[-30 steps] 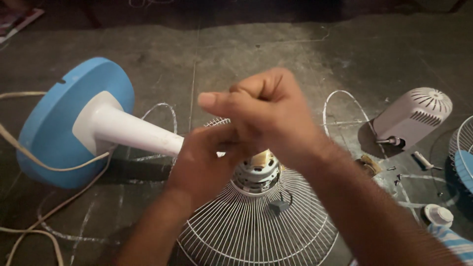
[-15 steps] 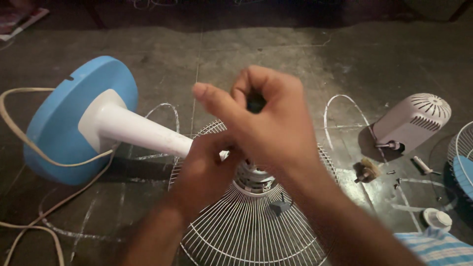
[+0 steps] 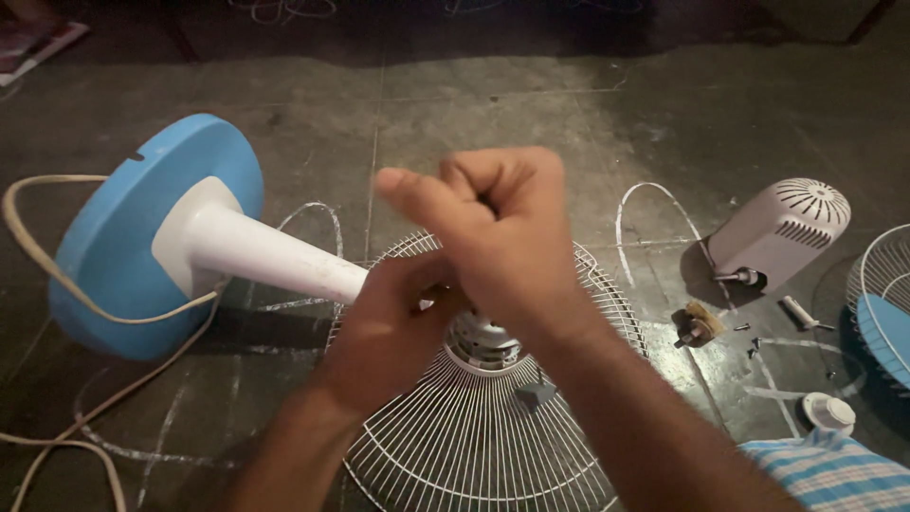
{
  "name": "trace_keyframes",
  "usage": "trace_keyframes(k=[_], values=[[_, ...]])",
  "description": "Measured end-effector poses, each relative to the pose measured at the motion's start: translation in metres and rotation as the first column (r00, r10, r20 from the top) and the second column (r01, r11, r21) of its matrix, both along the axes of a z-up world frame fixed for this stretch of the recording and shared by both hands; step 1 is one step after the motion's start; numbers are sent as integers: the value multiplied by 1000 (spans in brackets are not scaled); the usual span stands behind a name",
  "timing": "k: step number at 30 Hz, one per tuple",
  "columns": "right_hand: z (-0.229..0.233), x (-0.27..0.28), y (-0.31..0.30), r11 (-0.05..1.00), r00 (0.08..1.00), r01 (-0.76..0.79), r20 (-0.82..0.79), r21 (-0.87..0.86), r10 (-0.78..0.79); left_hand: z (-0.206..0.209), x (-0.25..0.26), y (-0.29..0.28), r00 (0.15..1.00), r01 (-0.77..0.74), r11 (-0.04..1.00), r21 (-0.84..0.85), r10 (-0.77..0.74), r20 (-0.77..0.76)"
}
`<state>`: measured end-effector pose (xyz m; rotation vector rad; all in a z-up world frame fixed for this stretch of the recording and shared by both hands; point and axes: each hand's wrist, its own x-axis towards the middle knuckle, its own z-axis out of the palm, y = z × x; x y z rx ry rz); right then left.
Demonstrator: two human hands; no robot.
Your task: The person uses a screwdriver to tighten screws on the internal motor housing of a disassembled electric fan. They repeatedly adjust and secure the components while the fan lies on the floor.
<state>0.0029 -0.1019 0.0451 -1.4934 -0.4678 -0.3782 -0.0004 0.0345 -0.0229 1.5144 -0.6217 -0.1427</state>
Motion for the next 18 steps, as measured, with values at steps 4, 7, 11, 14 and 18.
trace_keyframes(k=[4, 7, 11, 14, 18], values=[[9, 8, -22, 957, 946, -285, -145, 49, 289, 3, 1, 1, 998, -27, 999, 30, 29, -47], [18, 14, -35, 866, 848, -498, -191, 28, 494, 6, 1, 2, 998, 10, 1000, -22, -11, -55], [21, 14, -31, 830, 809, -556, -200, 44, 552, 4, -2, -1, 999, -5, 999, -46, 6, 33], [19, 4, -13, 935, 918, -355, -192, -13, 346, 3, -2, 3, 997, -73, 997, -10, 73, 7], [18, -16, 4, 981, 980, 122, -135, -152, -143, 1, -1, 4, 998, -52, 998, -22, 53, 29]])
